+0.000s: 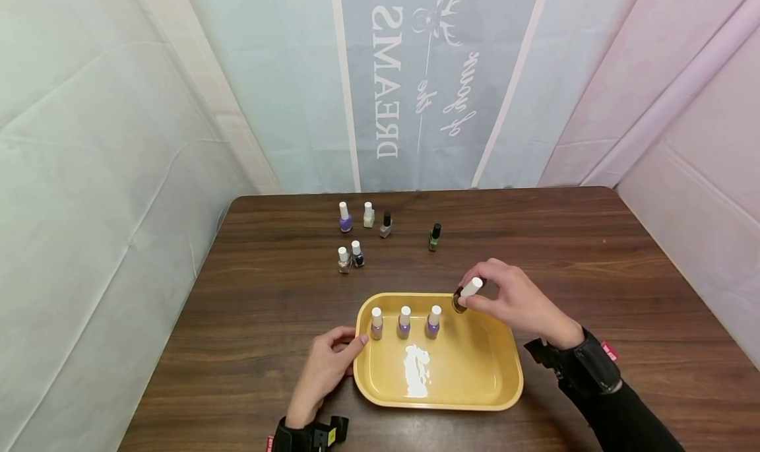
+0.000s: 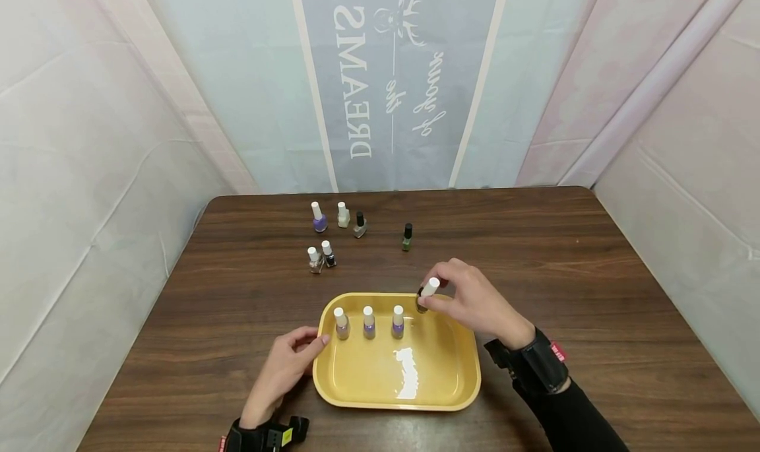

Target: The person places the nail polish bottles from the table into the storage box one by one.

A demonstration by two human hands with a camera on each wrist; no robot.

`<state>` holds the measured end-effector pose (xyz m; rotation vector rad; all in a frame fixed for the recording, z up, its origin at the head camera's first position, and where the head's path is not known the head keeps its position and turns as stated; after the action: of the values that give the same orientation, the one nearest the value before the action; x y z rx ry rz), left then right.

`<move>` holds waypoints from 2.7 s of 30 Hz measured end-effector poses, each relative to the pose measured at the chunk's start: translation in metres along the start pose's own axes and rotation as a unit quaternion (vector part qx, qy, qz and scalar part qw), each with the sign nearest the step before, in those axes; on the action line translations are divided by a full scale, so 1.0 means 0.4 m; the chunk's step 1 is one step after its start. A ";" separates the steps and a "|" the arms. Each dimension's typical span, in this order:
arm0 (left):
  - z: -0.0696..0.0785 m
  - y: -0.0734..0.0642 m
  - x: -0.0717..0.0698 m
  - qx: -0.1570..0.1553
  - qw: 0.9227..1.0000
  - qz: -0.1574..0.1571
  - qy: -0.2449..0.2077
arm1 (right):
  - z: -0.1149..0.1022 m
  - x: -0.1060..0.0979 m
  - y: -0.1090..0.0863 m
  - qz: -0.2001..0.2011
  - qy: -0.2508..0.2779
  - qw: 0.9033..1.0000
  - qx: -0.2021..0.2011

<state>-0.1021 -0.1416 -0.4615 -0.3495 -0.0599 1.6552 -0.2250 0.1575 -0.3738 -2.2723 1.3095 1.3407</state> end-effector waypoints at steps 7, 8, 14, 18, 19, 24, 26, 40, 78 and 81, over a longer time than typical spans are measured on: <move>-0.007 0.004 -0.001 -0.002 1.000 -0.001 0.002 | 0.006 0.011 -0.010 -0.010 -0.008 1.000 0.017; -0.008 0.005 -0.001 -0.003 1.000 0.000 0.003 | 0.008 0.013 -0.012 -0.013 -0.011 1.000 0.019; -0.006 0.005 -0.002 -0.001 1.000 0.003 0.014 | 0.014 0.024 -0.020 -0.018 -0.016 0.999 0.025; -0.005 0.007 -0.001 0.000 1.000 0.002 0.014 | 0.020 0.034 -0.026 -0.022 -0.014 0.999 0.024; -0.004 0.006 -0.001 0.000 1.000 0.001 0.013 | 0.022 0.036 -0.027 -0.022 -0.014 0.999 0.023; 0.000 0.004 -0.001 0.001 1.000 0.000 0.007 | 0.027 0.047 -0.035 -0.026 -0.018 0.999 0.022; 0.000 0.004 -0.002 -0.001 1.000 -0.001 0.007 | 0.028 0.051 -0.037 -0.024 -0.020 0.999 0.019; -0.001 0.005 -0.004 -0.005 1.000 -0.007 -0.001 | 0.035 0.080 -0.052 -0.023 -0.046 0.998 0.033; -0.007 0.006 0.000 -0.004 1.000 0.001 -0.002 | 0.043 0.114 -0.060 -0.001 -0.101 0.995 0.011; -0.007 0.007 0.000 -0.005 1.000 0.003 0.000 | 0.045 0.115 -0.060 0.003 -0.102 0.995 0.007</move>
<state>-0.1040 -0.1425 -0.4648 -0.3582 -0.0674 1.6612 -0.2083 0.1543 -0.4260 -2.0593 1.2536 1.5137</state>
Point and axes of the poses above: each hand's wrist, its own y-axis towards the middle knuckle, its own x-axis out of the palm, z = x × y, the point moved 2 cm from there along y, towards the middle knuckle, and after that the axes turned 3 degrees about x, right-handed, at the moved point
